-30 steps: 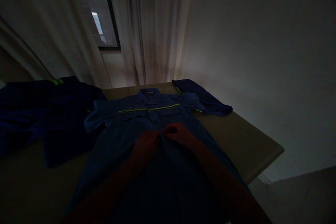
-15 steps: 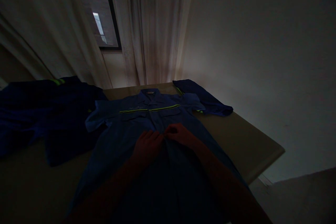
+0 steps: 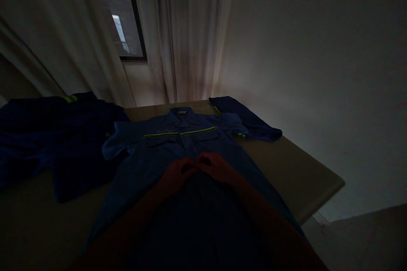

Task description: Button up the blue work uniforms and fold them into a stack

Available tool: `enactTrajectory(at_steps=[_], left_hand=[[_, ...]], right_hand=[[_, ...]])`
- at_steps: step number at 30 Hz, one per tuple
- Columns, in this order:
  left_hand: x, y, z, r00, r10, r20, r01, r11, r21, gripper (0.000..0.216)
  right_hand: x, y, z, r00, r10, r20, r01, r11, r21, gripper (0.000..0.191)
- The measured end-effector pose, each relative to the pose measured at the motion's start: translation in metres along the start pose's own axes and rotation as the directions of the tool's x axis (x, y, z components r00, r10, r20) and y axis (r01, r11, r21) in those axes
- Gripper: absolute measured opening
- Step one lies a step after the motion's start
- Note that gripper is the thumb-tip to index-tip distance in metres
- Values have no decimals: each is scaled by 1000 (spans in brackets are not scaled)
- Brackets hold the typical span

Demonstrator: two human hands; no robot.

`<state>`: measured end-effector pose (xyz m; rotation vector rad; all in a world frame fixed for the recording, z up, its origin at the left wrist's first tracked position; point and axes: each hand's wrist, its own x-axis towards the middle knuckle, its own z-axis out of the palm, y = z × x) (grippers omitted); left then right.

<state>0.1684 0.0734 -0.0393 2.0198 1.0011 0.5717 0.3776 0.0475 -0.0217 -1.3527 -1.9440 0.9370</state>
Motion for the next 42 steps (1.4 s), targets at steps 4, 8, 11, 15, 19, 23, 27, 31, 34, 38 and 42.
enactTrajectory(at_steps=[4,8,11,15,19,23,27,31,34,38,42], left_hand=[[1,-4,3,1000,-2,4,2,998,60,17],[1,-1,6,999,-38,-29,40,995,87,6],[-1,2,8,997,-45,-55,53,987,154,6],[-5,6,12,994,54,-98,-15,932,363,15],[-7,9,14,979,171,-106,-93,851,518,35],[-5,2,15,961,239,-142,-111,799,591,38],[1,-9,13,953,283,-112,-150,756,637,40],[0,-3,8,938,284,-196,-111,787,607,35],[-15,14,10,929,311,-202,-145,806,574,27],[-45,31,23,960,280,-10,-244,853,462,21],[-68,33,32,952,277,134,-305,901,308,18]], right_hand=[[-3,-6,3,999,-39,12,40,994,-102,10],[-6,-9,6,984,-174,27,176,955,-241,13],[-6,-7,7,988,-153,1,150,963,-226,12],[2,6,7,1000,-8,-26,7,1000,-29,9],[12,20,1,980,21,-198,-18,1000,15,17],[10,6,-9,928,26,-371,-40,999,-31,24],[-31,-39,0,963,28,-269,-106,954,-282,37],[-88,-65,34,966,172,-194,-251,805,-537,30],[-111,-55,50,934,241,-264,-343,814,-469,12],[-116,-25,51,856,318,-406,-387,917,-97,13],[-119,-12,49,833,293,-469,-312,949,38,18]])
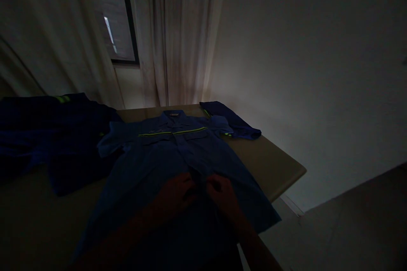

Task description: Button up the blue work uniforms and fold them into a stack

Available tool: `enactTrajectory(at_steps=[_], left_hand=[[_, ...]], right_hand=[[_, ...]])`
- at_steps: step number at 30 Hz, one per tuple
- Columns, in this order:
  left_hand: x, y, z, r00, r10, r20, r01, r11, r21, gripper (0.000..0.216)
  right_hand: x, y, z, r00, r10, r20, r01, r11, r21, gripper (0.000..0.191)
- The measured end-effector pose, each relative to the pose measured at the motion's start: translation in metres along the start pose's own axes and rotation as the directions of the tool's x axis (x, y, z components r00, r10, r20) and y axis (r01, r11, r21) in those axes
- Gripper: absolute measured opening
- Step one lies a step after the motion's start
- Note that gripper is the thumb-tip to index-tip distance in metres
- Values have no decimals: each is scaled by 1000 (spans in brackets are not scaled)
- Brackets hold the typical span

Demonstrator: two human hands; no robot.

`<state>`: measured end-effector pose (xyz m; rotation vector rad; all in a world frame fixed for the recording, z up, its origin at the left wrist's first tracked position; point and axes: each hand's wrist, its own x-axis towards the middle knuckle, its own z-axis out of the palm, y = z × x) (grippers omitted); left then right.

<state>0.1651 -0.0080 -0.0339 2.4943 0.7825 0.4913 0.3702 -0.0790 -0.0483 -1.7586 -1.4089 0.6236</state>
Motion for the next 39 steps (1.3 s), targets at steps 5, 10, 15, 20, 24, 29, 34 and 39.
enactTrajectory(at_steps=[5,10,15,20,24,29,34,39], left_hand=[[-7,0,4,999,-16,-42,14,999,-52,7],[-6,-3,13,997,9,-77,-13,998,-55,11],[-8,-4,18,995,80,-64,-83,995,-51,14],[-10,1,17,999,8,-40,-10,999,-49,21],[-9,0,17,1000,8,-24,-10,999,-54,27],[-7,-4,15,999,20,-28,-22,996,-84,23],[-8,-4,13,999,34,-29,-36,996,-81,26],[-8,-8,12,998,53,38,-48,992,-117,26]], right_hand=[[-9,-6,-4,998,-58,30,56,997,57,22],[-10,-13,-4,989,-73,131,55,990,133,21],[-11,-14,-4,987,-83,141,62,987,147,21],[-12,-13,-5,980,-109,166,91,989,114,23],[-12,-16,-4,970,-132,205,110,987,114,30],[-11,-18,-2,975,-130,182,114,989,97,20],[-10,-21,-2,976,-115,187,98,990,98,17],[-11,-23,-2,977,-118,179,113,993,38,14]])
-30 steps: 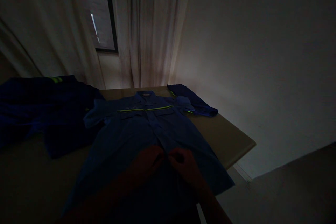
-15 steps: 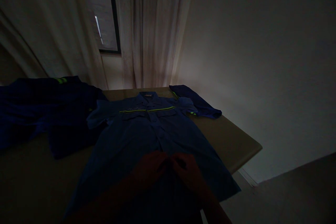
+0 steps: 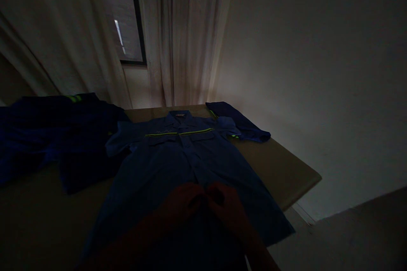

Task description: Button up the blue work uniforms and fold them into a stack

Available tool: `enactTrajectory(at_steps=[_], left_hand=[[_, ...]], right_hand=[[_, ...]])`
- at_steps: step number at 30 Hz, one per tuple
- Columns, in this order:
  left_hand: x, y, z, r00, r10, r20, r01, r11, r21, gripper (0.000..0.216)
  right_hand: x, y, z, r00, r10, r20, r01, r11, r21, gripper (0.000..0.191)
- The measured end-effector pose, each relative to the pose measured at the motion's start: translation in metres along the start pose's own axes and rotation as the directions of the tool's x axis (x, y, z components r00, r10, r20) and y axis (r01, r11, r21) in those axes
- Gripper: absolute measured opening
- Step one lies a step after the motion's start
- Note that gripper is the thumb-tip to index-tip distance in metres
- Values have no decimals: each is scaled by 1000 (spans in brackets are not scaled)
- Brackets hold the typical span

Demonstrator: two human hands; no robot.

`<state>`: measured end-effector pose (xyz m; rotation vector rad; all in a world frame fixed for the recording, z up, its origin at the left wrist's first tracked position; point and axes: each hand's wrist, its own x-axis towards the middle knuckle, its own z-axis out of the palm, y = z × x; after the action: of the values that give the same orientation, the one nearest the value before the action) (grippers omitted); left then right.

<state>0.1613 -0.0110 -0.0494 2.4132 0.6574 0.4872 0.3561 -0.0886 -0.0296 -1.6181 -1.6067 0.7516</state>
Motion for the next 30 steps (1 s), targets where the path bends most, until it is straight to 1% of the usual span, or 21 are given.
enactTrajectory(at_steps=[4,8,10,12,16,18,20,21,25,27,30], left_hand=[[1,-3,3,999,-30,23,32,998,-59,28],[1,-3,8,1000,-15,5,15,999,46,28],[0,-2,8,1000,-4,-4,4,997,83,29],[-1,-1,5,1000,-12,-15,13,999,50,28],[0,0,-1,995,-91,-36,87,991,-97,25],[0,-1,-1,995,-100,-19,98,989,-112,26],[0,-2,0,997,-72,0,72,995,-63,27],[0,-3,1,999,-48,7,48,999,-11,27],[0,-4,-1,998,65,11,-66,965,255,20],[0,-3,-5,996,90,13,-90,953,288,16],[0,-1,-12,997,81,12,-81,970,227,12]], right_hand=[[-1,1,1,1000,4,0,-4,999,-36,12],[0,0,2,1000,10,1,-10,996,-85,9],[0,-2,2,1000,8,15,-7,997,-77,8],[0,-4,1,1000,11,26,-9,998,-59,8],[0,-3,1,1000,18,24,-16,997,-76,11],[0,0,2,999,25,36,-22,996,-86,12],[1,2,3,998,32,48,-27,995,-98,12],[1,3,4,998,34,48,-29,994,-108,11],[0,2,5,999,24,27,-20,989,-144,10],[0,0,5,999,16,32,-12,990,-141,8],[0,0,4,999,-24,42,29,991,-132,8]])
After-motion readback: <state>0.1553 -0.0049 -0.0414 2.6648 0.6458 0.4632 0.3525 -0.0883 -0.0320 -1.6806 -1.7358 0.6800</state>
